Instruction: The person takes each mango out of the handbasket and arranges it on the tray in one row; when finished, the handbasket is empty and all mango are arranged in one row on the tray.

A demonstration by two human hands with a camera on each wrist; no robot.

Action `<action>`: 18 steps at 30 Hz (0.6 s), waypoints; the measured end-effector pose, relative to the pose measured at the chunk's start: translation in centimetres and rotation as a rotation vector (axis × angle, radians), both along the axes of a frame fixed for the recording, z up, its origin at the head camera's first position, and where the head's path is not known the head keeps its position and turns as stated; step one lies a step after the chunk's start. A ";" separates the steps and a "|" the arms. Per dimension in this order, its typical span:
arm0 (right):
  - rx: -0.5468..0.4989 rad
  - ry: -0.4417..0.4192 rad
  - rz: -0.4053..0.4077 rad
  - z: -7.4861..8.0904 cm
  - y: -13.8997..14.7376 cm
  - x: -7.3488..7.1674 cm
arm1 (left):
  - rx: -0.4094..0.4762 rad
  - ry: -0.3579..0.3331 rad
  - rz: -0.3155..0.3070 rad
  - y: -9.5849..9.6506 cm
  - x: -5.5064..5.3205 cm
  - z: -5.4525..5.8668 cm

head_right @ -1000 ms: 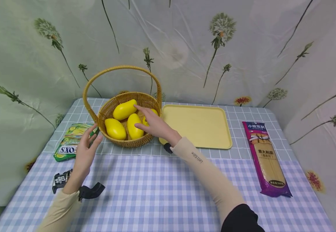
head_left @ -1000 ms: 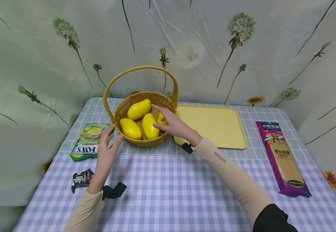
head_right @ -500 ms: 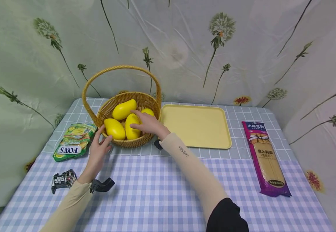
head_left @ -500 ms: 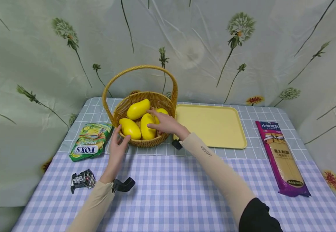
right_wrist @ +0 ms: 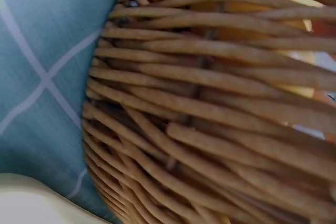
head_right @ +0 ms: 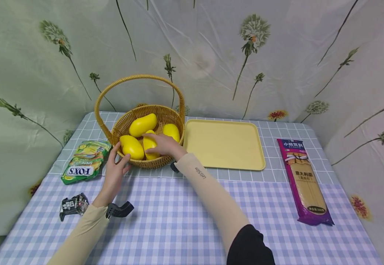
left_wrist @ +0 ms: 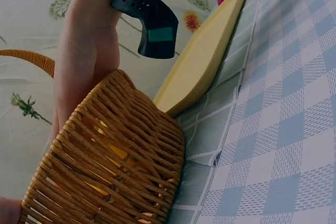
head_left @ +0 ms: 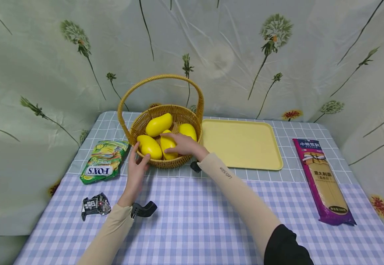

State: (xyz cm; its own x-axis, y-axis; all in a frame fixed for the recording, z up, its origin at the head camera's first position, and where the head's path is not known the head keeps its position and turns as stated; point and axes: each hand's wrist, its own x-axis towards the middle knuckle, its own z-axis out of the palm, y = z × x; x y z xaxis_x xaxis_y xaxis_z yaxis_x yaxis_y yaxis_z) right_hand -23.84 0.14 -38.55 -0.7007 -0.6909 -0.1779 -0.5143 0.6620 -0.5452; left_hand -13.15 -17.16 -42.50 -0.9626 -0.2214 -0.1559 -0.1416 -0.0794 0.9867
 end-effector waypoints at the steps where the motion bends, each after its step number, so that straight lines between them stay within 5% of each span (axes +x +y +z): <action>1: 0.006 0.007 0.004 0.0 0.0 0.0 | 0.003 0.001 0.000 0.0 0.0 0.0; 10: -0.154 -0.053 -0.049 -0.1 0.6 0.1 | 0.008 0.009 -0.006 0.0 0.2 0.0; 18: -0.452 -0.328 -0.092 -0.1 1.8 -0.1 | 0.002 0.011 -0.005 0.0 0.1 -0.1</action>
